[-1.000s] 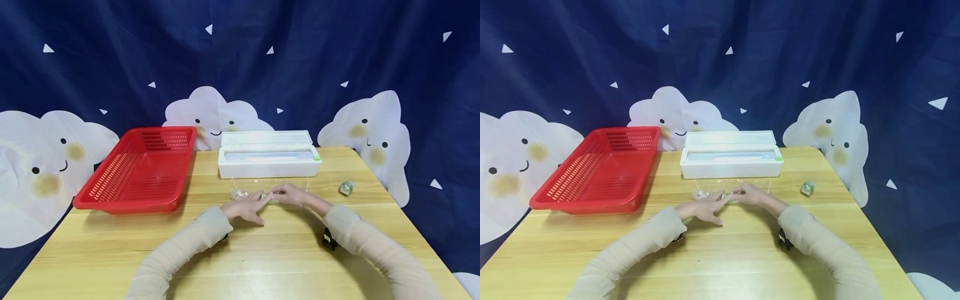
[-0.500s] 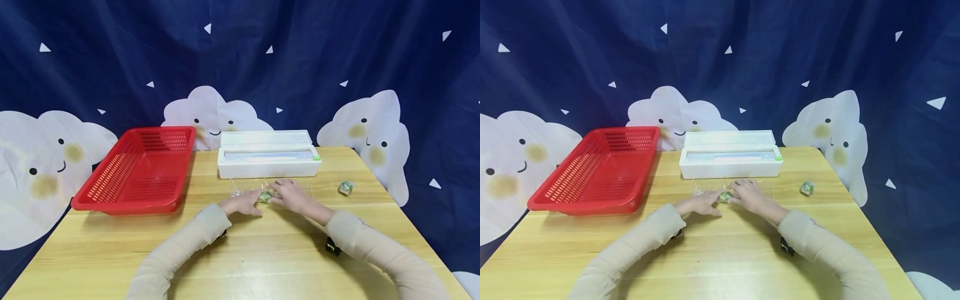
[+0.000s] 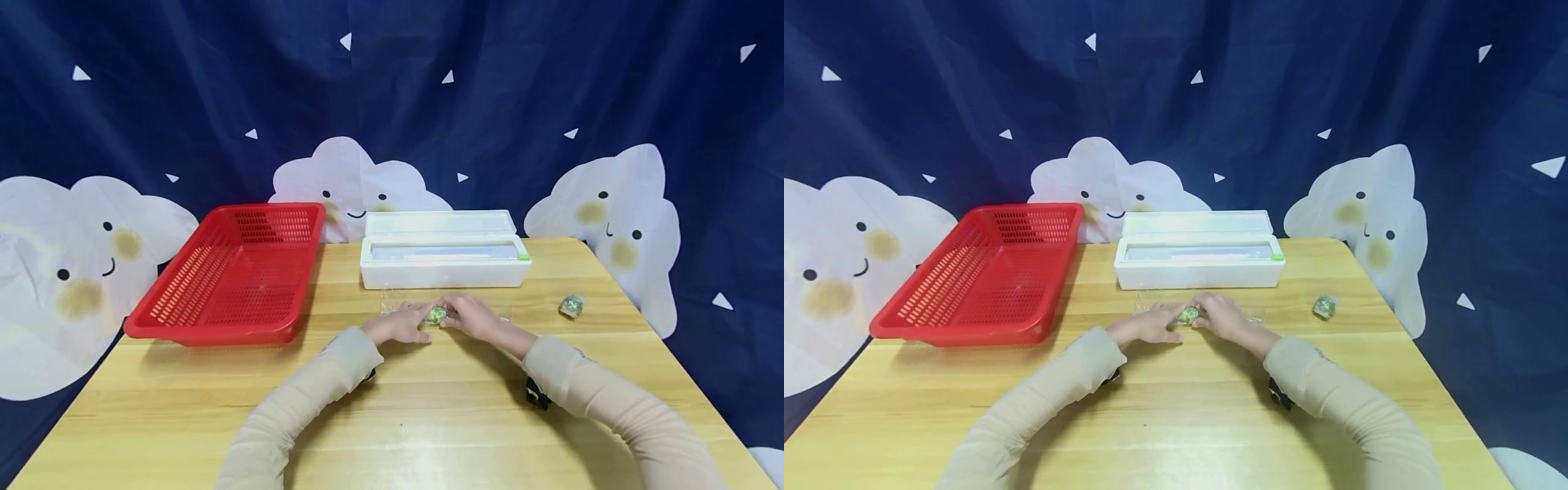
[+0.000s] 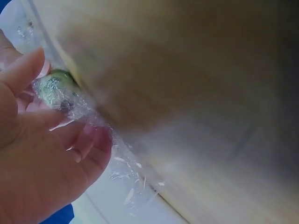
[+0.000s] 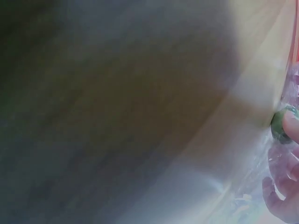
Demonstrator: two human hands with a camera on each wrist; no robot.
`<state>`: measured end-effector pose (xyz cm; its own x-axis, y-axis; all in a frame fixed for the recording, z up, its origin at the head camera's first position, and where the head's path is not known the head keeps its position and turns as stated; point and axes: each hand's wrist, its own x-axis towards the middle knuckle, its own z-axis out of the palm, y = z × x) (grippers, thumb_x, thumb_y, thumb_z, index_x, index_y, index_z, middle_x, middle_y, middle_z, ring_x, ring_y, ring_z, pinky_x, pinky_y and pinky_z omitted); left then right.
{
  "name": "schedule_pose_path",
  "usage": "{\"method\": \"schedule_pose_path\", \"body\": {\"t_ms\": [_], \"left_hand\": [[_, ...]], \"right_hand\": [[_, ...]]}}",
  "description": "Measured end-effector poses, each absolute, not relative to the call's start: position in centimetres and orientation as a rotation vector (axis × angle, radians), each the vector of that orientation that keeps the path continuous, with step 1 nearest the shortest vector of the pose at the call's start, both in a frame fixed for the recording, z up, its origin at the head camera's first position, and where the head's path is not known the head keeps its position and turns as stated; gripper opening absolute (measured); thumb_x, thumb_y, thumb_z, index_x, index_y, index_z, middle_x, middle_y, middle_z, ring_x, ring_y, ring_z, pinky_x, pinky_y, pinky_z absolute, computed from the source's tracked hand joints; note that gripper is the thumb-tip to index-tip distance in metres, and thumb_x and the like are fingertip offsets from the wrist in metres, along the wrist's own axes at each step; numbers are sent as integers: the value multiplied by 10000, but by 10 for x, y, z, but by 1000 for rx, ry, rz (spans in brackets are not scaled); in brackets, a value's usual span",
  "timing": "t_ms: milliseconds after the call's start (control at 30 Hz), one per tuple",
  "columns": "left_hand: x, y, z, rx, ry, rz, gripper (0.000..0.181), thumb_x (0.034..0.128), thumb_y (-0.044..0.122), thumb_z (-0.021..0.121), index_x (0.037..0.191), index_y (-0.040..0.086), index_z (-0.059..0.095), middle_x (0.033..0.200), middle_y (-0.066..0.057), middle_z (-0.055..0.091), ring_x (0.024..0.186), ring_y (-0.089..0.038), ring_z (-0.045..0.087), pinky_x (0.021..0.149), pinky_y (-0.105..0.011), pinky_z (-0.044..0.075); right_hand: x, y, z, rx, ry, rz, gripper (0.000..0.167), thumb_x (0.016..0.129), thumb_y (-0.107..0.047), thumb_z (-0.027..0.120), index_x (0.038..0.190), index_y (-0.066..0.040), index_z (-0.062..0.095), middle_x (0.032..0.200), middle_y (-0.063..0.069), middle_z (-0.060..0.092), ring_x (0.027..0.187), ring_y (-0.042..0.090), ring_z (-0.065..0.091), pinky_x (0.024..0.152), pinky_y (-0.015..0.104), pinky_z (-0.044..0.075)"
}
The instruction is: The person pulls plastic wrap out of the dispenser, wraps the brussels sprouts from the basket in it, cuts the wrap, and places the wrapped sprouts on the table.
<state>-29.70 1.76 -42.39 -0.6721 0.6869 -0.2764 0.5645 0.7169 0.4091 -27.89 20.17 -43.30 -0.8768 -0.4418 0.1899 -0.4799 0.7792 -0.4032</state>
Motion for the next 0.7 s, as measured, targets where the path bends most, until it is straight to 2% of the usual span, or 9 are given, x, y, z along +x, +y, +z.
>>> {"method": "schedule_pose_path", "body": {"t_ms": [100, 200, 367, 500, 567, 700], "left_hand": [[-294, 17, -421, 985, 2515, 394, 757, 885, 346, 567, 1461, 92, 145, 1500, -107, 189, 1362, -324, 156, 1059, -523, 194], [-289, 14, -417, 1031, 2507, 400, 714, 883, 318, 578, 1443, 69, 212, 1451, -144, 287, 1310, -298, 289, 1036, -481, 279], [-286, 10, -412, 1118, 2537, 425, 567, 881, 218, 592, 1379, 55, 375, 1246, -176, 482, 1110, -267, 467, 924, -396, 408], [-288, 9, -414, 1126, 2609, 453, 439, 873, 169, 600, 1286, 58, 502, 1040, -147, 572, 889, -199, 494, 770, -308, 438], [-291, 9, -417, 1124, 2643, 480, 423, 871, 153, 601, 1272, 50, 517, 999, -137, 581, 815, -173, 483, 709, -280, 432], [-297, 8, -424, 1186, 2724, 605, 513, 879, 188, 596, 1345, 51, 432, 1062, -136, 525, 832, -164, 480, 729, -280, 451]], "right_hand": [[-276, 204, -430, 782, -2912, 704, 286, 742, -131, 725, 984, -9, 635, 759, 18, 611, 608, 87, 487, 546, 219, 421], [-270, 205, -427, 830, -2959, 743, 273, 775, -133, 697, 1002, 9, 640, 717, -2, 600, 571, 64, 461, 518, 205, 407], [-263, 206, -421, 943, -2994, 818, 295, 836, -134, 638, 1060, 59, 625, 739, 14, 620, 563, 43, 449, 511, 190, 409], [-262, 207, -419, 954, -3014, 815, 284, 859, -147, 611, 1054, 60, 628, 729, 13, 619, 543, 40, 433, 496, 187, 402], [-262, 208, -419, 932, -3054, 773, 276, 878, -171, 591, 1051, 40, 637, 705, -12, 603, 529, 44, 416, 489, 190, 388], [-262, 209, -422, 880, -3131, 650, 319, 917, -209, 537, 1112, 29, 622, 710, -22, 610, 514, 52, 403, 499, 201, 373]]}}
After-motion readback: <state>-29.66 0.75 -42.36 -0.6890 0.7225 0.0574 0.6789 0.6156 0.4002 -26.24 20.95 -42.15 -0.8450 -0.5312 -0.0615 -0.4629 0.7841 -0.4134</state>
